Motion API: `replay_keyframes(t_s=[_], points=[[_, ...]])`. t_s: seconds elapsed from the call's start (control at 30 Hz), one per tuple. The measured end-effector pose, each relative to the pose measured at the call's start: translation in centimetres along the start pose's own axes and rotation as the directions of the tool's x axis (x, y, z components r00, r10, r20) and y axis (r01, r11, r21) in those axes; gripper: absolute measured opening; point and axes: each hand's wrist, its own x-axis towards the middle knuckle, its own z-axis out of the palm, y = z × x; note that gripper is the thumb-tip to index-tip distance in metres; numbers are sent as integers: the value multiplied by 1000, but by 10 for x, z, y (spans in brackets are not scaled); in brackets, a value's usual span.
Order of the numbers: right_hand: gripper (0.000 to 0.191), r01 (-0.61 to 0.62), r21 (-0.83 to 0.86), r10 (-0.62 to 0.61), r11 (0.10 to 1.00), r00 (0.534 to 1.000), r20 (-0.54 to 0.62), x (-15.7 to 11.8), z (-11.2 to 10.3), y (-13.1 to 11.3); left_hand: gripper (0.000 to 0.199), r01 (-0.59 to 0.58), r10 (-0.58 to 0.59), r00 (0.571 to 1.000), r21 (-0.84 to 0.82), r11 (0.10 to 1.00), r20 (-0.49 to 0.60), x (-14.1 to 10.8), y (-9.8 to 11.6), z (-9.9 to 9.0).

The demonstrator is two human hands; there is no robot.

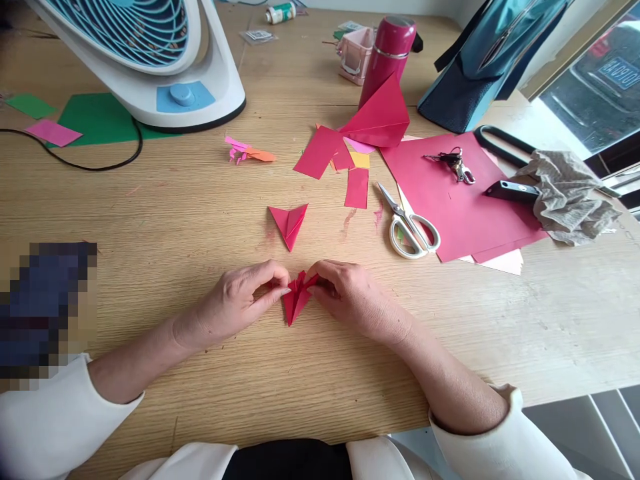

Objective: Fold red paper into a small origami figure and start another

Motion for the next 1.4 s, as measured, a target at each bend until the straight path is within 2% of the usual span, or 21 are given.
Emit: replay_keyframes(t_s=[0.17,0.33,0.47,0.63,0.77,0.83,0.97,1.07,1.2,1.4], points=[[19,-8,23,8,1000,1000,10,1,0,1,18,91,-84,993,-85,992,81,9,-3,0],[34,-47,63,50,997,998,-36,1,5,6,14,26,-23,988,-19,999,151,15,-9,-2],[30,-34,55,37,998,998,-45,2,5,5,11,-38,36,980,2,999,194,15,-13,-3],[27,-46,29,47,999,998,-48,4,5,2,14,-83,70,980,63,995,185,13,-12,-2],[33,-69,-3,68,998,992,-103,5,7,6,18,-119,105,984,98,988,145,12,-8,-3],[30,-55,-12,54,998,991,-122,6,7,7,19,-114,100,985,98,989,138,11,-7,-4],[18,7,-16,-8,1000,999,-49,4,3,5,18,-113,96,983,105,988,154,7,-7,-5],[19,18,-29,-18,999,1000,23,3,-2,3,16,-35,28,992,60,998,121,6,-7,-4],[22,63,-41,-58,997,993,104,2,-6,0,25,56,-53,991,-20,998,122,6,-6,-4],[22,-31,-35,35,999,991,128,5,-7,-2,26,51,-48,990,-24,998,131,7,-3,-3]])
